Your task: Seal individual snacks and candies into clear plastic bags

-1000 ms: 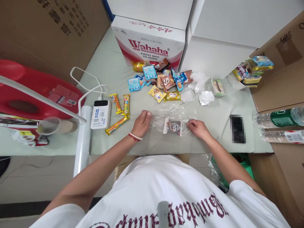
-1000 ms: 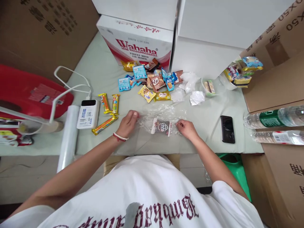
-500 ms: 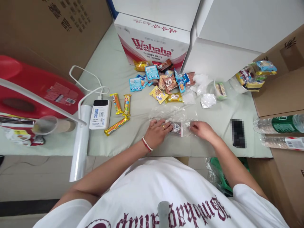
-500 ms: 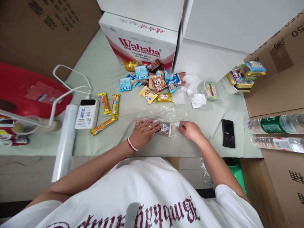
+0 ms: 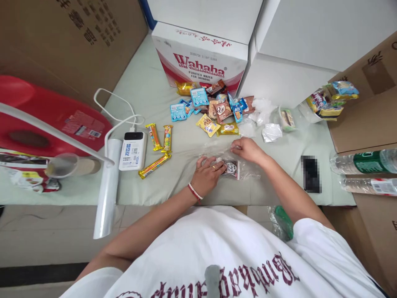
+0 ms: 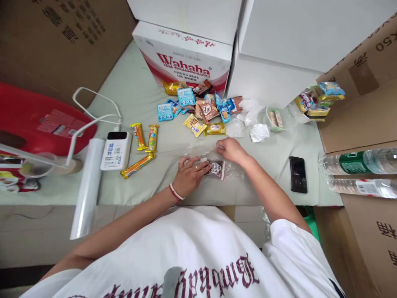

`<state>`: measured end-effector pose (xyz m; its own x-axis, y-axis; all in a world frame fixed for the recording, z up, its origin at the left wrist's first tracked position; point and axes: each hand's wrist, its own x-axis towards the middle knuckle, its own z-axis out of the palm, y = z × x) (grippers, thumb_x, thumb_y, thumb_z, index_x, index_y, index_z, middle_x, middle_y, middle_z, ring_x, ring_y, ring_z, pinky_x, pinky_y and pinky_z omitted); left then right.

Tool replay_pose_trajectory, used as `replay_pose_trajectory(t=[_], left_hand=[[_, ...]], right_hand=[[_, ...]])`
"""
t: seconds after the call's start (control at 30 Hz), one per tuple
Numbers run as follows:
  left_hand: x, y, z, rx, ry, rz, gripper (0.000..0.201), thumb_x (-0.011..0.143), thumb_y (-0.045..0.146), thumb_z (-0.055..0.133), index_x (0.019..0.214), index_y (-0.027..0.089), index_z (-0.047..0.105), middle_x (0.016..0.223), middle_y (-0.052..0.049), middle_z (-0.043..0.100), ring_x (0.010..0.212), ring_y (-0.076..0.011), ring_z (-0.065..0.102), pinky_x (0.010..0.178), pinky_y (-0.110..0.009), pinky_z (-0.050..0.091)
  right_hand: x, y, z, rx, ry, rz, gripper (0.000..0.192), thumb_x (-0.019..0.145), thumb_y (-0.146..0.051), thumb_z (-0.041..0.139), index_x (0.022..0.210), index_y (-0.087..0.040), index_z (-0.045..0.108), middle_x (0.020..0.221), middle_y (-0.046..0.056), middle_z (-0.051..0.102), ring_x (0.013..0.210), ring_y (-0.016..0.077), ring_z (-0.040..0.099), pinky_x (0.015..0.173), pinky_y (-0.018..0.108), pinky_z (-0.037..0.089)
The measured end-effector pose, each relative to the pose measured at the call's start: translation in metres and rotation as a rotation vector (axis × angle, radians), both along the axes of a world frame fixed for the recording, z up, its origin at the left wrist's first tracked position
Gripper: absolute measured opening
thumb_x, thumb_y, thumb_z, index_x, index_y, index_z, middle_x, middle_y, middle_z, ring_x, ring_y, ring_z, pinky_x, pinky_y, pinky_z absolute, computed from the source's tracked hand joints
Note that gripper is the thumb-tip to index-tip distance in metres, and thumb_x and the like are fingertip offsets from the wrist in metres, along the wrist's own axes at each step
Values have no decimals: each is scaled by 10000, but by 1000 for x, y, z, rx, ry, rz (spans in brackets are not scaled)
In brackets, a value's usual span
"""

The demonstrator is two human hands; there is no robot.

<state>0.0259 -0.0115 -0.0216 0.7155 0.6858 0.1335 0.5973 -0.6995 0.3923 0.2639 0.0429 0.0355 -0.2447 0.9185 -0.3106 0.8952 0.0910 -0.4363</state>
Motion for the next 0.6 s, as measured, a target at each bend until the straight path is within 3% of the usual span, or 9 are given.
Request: replay_pose_trajectory(t=[0.13,0.3,0.4,0.5,0.53,0.6], left_hand=[[-2,0,-4,-62,-12,15,454,1029,216,444,1374,390,682,1434,-6,686,1331,-307,541,1100,-579,335],[-24,15,-24,-209,-232,43,373,920,141,503,1055,312,806,1200,-31,779,1258,-272,580,1064,-513,447],[-35,31,-36,-328,-428,377,311,832,119,493,971,221,751,1030,-70,744,1056,-222,647,950,-410,550],[-30,46,-35,-380,-527,730,270,890,221,488,1074,183,682,1076,-102,691,973,-219,650,876,-395,583],[-26,48,-32,-372,-511,758,295,928,265,473,1133,178,667,1134,-122,684,1021,-234,647,920,-426,575],[-19,48,-22,-335,-388,693,339,973,364,479,1195,189,668,1278,-159,663,1199,-301,598,1045,-531,510]], right_hand=[[-9,-51,12,25,-78,217,406,997,-226,513,1355,-267,699,1020,66,740,930,206,637,786,259,419],[-27,-100,0,-39,-225,317,575,1050,-171,405,1593,-353,462,1119,83,662,1025,233,579,787,273,426],[-30,-108,-6,-21,-250,326,607,1053,-124,347,1607,-353,442,1126,87,624,1078,243,538,863,292,446],[-35,-108,-4,-26,-273,320,608,1049,-116,354,1596,-357,462,1115,90,606,1070,244,520,918,307,453],[-36,-108,-2,-31,-276,315,604,1047,-117,363,1588,-361,473,1114,91,604,1066,244,518,923,309,453],[-38,-107,-1,-32,-270,297,591,1046,-125,378,1570,-370,500,1104,92,601,1062,246,512,902,302,454]])
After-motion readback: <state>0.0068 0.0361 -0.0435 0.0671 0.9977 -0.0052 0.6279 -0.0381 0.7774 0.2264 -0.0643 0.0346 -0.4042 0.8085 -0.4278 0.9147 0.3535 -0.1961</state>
